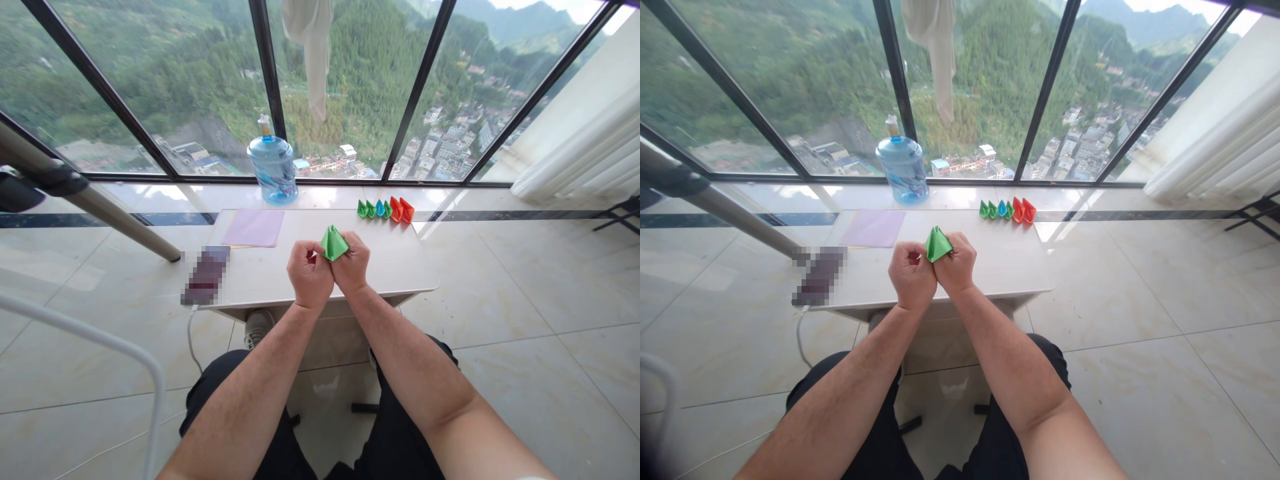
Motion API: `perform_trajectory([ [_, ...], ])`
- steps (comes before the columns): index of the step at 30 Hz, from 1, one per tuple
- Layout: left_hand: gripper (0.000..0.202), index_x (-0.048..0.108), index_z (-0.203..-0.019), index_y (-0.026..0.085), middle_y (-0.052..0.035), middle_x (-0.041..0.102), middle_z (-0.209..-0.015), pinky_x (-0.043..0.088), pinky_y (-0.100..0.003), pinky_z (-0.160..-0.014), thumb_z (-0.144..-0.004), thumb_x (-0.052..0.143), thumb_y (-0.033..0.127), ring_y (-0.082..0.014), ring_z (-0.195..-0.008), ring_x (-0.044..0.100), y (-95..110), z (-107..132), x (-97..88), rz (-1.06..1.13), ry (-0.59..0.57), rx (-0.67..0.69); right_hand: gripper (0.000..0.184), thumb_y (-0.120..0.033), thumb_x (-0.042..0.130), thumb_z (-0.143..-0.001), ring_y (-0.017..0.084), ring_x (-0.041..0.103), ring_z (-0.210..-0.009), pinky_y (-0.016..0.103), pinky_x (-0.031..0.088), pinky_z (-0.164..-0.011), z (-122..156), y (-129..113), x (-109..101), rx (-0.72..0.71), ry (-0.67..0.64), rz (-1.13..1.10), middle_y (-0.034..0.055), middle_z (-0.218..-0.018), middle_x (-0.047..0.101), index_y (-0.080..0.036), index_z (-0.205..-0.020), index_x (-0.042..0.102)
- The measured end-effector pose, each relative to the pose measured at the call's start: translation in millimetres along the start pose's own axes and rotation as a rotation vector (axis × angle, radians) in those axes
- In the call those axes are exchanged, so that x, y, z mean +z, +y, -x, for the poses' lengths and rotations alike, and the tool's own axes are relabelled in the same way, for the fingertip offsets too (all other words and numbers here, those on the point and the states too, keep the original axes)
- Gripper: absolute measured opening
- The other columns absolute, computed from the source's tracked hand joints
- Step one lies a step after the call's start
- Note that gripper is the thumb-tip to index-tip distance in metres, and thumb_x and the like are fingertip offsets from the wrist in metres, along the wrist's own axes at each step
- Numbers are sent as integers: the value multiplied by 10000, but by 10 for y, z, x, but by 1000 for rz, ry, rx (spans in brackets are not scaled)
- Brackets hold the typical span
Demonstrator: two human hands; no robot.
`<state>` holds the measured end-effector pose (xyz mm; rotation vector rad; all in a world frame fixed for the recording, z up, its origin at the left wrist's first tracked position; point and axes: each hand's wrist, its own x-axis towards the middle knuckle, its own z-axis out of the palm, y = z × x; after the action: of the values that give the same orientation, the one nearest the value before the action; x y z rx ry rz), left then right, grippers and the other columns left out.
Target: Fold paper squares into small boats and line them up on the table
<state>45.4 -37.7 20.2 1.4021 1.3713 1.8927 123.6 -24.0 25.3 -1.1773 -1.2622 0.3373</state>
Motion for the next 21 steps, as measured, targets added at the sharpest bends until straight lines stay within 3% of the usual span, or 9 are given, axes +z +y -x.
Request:
perform_trajectory([
  [2, 135, 558, -736, 212, 37, 607, -688, 457, -215, -598, -694, 549, 83, -104, -619, 553, 0, -27, 0, 0, 21, -2, 102, -297, 638, -840, 155, 604, -730, 283, 496, -691, -4, 31, 4, -13, 20, -1, 4, -759, 671, -213, -806, 684],
  [6, 150, 539, -751, 210, 45, 596, -684, 480, -208, -576, -677, 576, 86, -95, -596, 570, -19, -116, -20, 74, 32, -87, 230, -304, 642, -865, 146, 646, -726, 287, 543, -708, -2, 109, -35, -107, 27, 12, 16, -902, 744, -236, -1079, 690],
  [11, 238, 579, -927, 211, 41, 642, -749, 536, -228, -543, -727, 709, 214, -111, -586, 632, -1, -173, -95, 267, -118, -291, 178, -325, 581, -938, 156, 677, -743, 306, 573, -763, 21, 175, -174, -206, -112, 113, 33, -973, 774, -270, -1045, 713],
  [15, 379, 671, -1127, 218, 32, 704, -740, 568, -240, -587, -770, 754, 317, -112, -592, 646, 12, -167, -161, 292, -253, -345, 186, -333, 585, -940, 162, 688, -736, 311, 575, -751, 40, 220, -255, -216, -152, 122, 32, -936, 780, -273, -1031, 737],
  [21, 191, 772, -918, 183, -3, 743, -774, 604, -275, -606, -751, 685, 216, -136, -634, 685, -5, -148, -218, 366, -261, -324, 170, -256, 592, -920, 149, 696, -718, 302, 580, -700, 66, 174, -281, -146, -136, -59, 21, -909, 774, -254, -986, 749],
])
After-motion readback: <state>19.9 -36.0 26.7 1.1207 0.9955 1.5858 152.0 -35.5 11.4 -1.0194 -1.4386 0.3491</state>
